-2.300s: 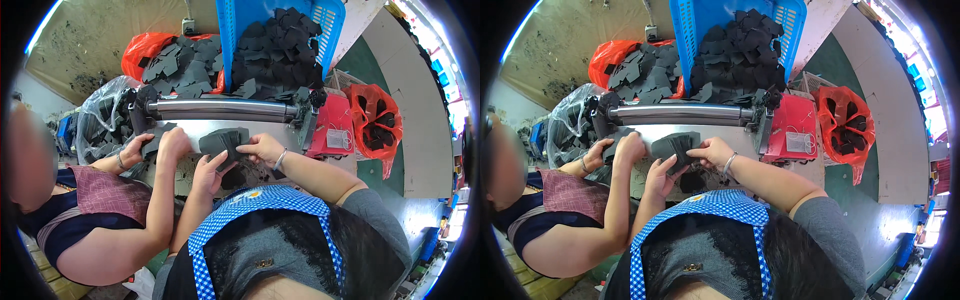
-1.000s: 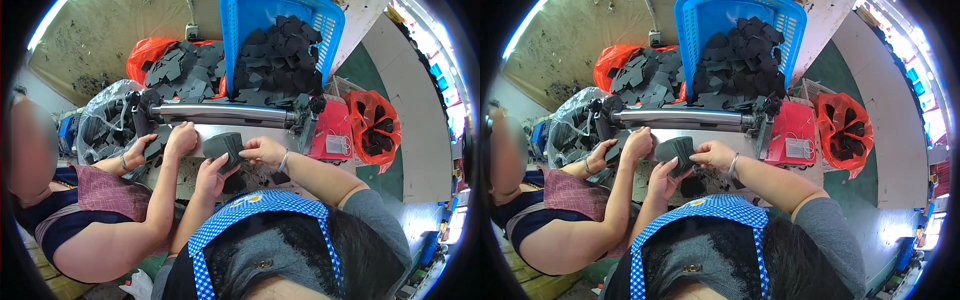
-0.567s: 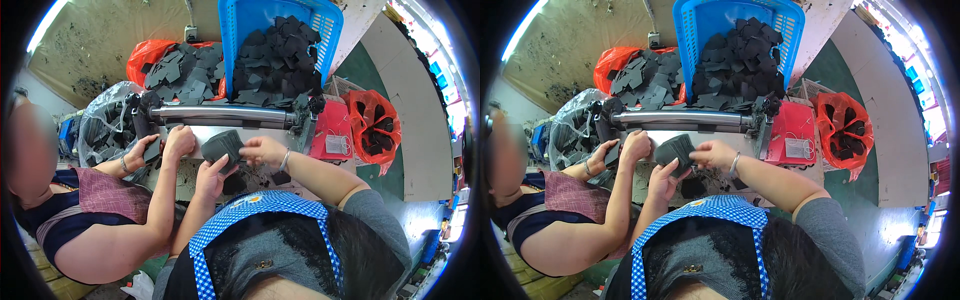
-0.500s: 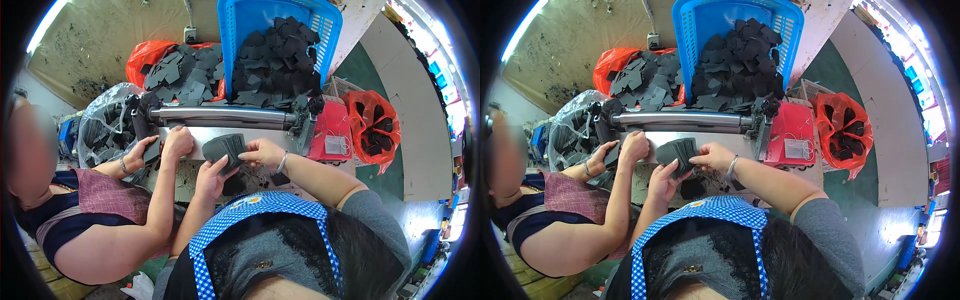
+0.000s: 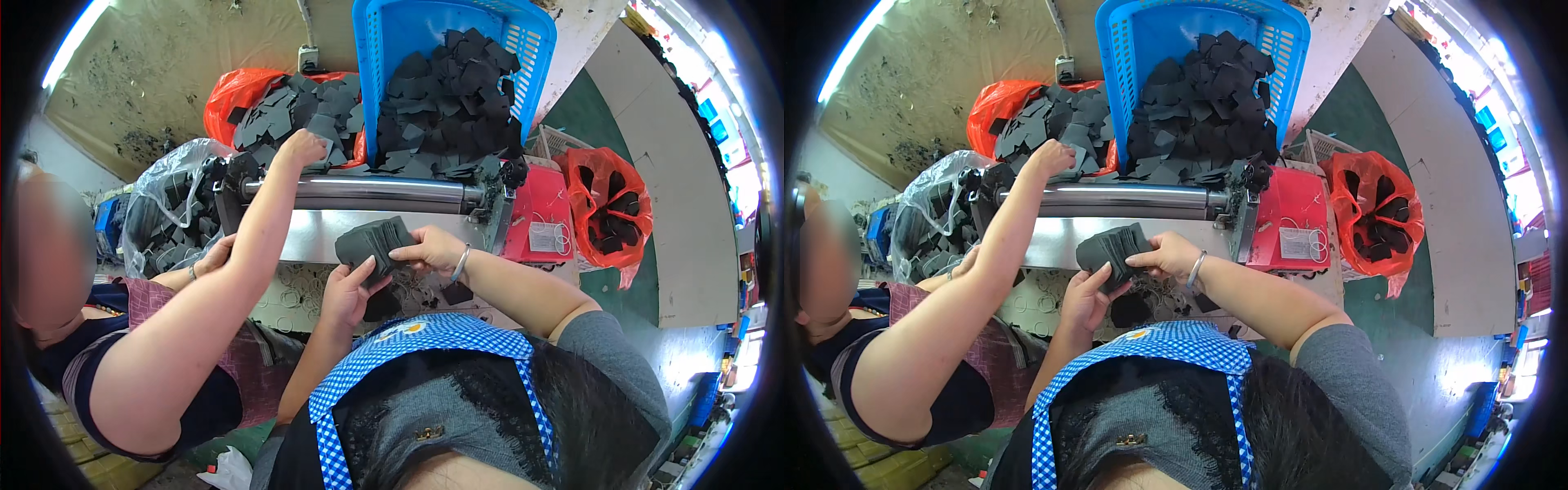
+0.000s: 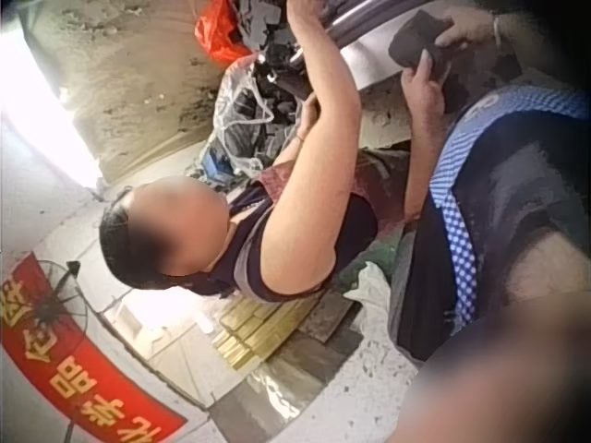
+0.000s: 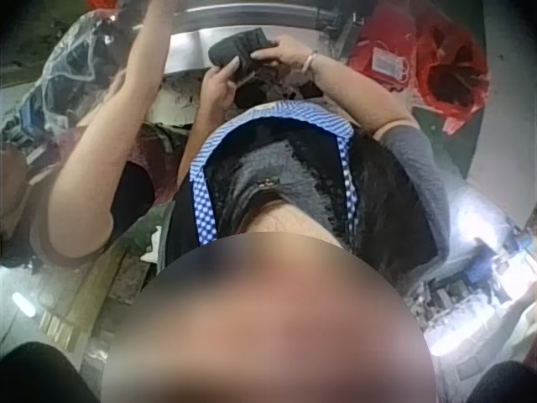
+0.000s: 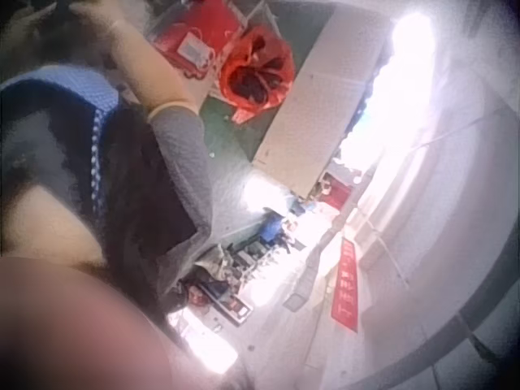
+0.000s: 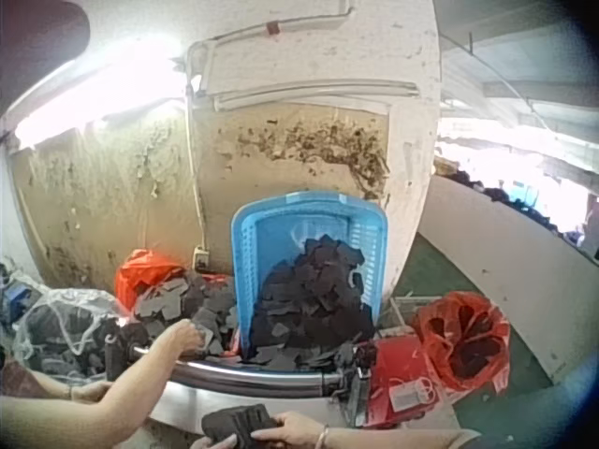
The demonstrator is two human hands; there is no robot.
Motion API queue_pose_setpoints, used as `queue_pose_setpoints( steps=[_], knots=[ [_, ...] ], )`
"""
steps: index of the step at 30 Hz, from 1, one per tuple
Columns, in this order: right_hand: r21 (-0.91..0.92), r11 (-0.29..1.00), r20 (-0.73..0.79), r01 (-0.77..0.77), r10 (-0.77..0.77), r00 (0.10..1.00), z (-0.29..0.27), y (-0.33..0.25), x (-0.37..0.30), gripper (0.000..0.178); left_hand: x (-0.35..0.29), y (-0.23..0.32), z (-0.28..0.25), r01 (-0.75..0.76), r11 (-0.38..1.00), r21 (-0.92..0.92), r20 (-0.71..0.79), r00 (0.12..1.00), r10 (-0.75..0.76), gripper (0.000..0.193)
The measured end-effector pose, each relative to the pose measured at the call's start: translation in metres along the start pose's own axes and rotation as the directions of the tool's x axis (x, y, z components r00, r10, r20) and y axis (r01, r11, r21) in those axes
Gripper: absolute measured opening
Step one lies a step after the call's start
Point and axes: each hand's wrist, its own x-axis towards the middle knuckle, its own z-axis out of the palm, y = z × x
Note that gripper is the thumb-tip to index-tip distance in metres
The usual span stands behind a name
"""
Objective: Applying adhesive to shoe component pieces using a motorized roller machine.
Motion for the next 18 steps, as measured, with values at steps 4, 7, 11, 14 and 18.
queue_pose_setpoints(
  steps=[4,7,11,14,18],
  knots=[
    [0.142,0.988,-0.247,-0.059,0.093,0.965,-0.007,-0.004,0.010,0.025,0.001,0.002,0.000,-0.069,0.998,0.005,-0.054,0.996,0.069,0.025],
    [0.332,0.941,-0.332,0.070,0.047,0.942,-0.009,-0.007,0.013,0.023,0.001,0.004,-0.001,-0.116,0.993,0.018,-0.102,0.988,0.117,0.025],
    [0.156,0.988,-0.013,-0.024,0.026,1.000,-0.003,-0.002,0.004,0.019,0.001,0.004,-0.002,-0.075,0.996,0.048,-0.051,0.996,0.078,0.024],
    [0.095,0.992,0.036,-0.084,0.081,0.996,-0.001,0.001,0.000,0.018,0.002,0.001,-0.001,-0.034,0.999,0.039,-0.028,0.999,0.035,0.024],
    [0.172,0.979,-0.183,-0.110,0.142,0.973,-0.005,-0.007,0.008,0.019,0.004,0.000,-0.002,-0.058,0.997,0.042,-0.087,0.994,0.061,0.023]
  ],
)
